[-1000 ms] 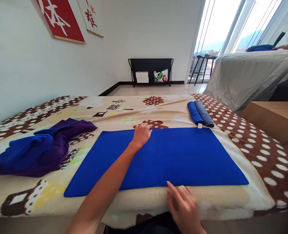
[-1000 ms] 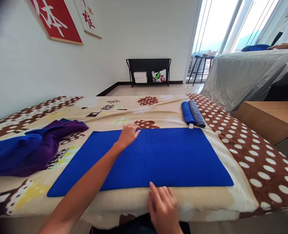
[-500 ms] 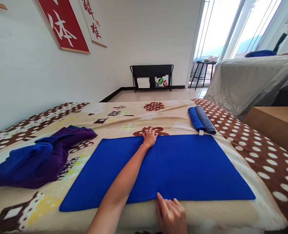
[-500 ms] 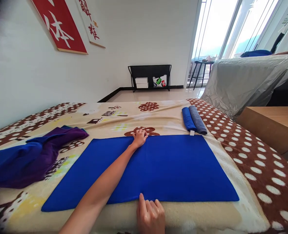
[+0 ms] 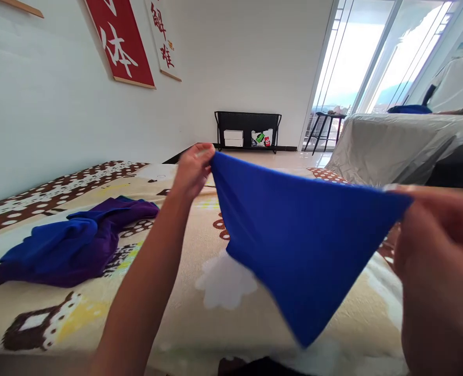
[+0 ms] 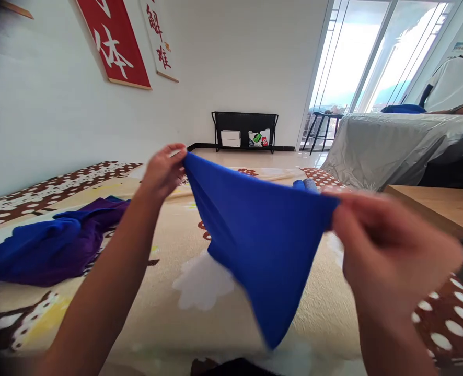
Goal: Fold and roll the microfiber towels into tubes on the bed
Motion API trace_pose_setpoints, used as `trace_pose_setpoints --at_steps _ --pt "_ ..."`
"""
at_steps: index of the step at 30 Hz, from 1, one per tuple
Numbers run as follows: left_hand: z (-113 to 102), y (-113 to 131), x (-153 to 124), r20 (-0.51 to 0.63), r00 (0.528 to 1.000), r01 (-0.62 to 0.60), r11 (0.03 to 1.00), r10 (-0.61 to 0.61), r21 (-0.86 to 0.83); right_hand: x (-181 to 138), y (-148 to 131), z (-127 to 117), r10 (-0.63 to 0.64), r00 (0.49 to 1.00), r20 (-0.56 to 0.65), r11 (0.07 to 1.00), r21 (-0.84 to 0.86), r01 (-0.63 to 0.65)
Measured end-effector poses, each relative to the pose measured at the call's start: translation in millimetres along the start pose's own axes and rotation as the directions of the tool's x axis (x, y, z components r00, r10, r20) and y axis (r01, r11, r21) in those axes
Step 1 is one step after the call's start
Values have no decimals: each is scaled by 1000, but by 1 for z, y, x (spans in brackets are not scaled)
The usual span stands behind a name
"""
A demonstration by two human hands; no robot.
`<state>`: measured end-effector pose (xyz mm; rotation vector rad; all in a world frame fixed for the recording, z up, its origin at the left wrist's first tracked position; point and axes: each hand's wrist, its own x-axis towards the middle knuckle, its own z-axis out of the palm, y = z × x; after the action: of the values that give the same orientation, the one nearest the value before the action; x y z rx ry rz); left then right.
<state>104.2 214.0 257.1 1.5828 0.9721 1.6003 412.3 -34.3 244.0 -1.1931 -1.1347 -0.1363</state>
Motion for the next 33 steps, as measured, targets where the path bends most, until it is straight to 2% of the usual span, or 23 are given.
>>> trace_pose_setpoints --at_steps 1,3,5,7,10,12,15,16,18,20,22,25,27,28,30,31,33 --pt "-12 19 -3 -1 999 -34 993 34 -115 18 -4 5 51 998 -43 991 123 -46" --pt "-33 51 -11 5 997 -76 966 80 -246 52 -8 17 120 993 17 927 355 -118" --pt "-47 73 -18 19 993 -105 963 113 -250 81 -8 28 158 981 116 825 531 -196" --pt "-56 81 -21 20 992 -118 964 126 -240 100 -2 41 171 970 174 748 618 -242" --pt "-60 66 -18 -51 999 -16 971 4 -239 109 19 73 201 934 294 707 617 -346" --pt "-60 44 -11 -115 988 76 965 -107 -249 108 40 101 261 876 406 689 557 -464" --pt "-59 15 7 -151 968 157 951 -202 -267 112 68 137 337 811 478 670 484 -563" --pt "-59 11 14 -156 965 166 948 -213 -273 117 72 145 338 808 482 670 480 -566" --pt "-60 15 29 -162 966 151 947 -203 -285 131 74 154 296 836 462 688 503 -522" --pt "-61 30 38 -168 977 80 958 -129 -274 146 70 154 237 880 412 711 544 -446" --pt "-62 46 35 -184 983 -42 976 2 -211 153 67 149 189 908 375 729 566 -385" --pt "-66 46 1 -209 961 -187 982 180 -13 133 83 138 160 902 401 743 553 -378" --pt "-72 25 -40 -187 967 -157 982 175 104 96 107 130 180 868 462 763 491 -420" --pt "-77 8 -64 -157 980 -103 984 125 143 72 122 125 206 839 503 780 434 -452" --pt "-88 -30 -113 -84 996 37 975 -19 219 18 152 113 274 752 599 831 246 -499" --pt "-93 -50 -138 -25 994 113 951 -110 287 -9 165 107 311 682 662 838 148 -525" --pt "-103 -86 -180 73 954 234 875 -290 423 -55 184 96 372 493 786 811 -18 -584"
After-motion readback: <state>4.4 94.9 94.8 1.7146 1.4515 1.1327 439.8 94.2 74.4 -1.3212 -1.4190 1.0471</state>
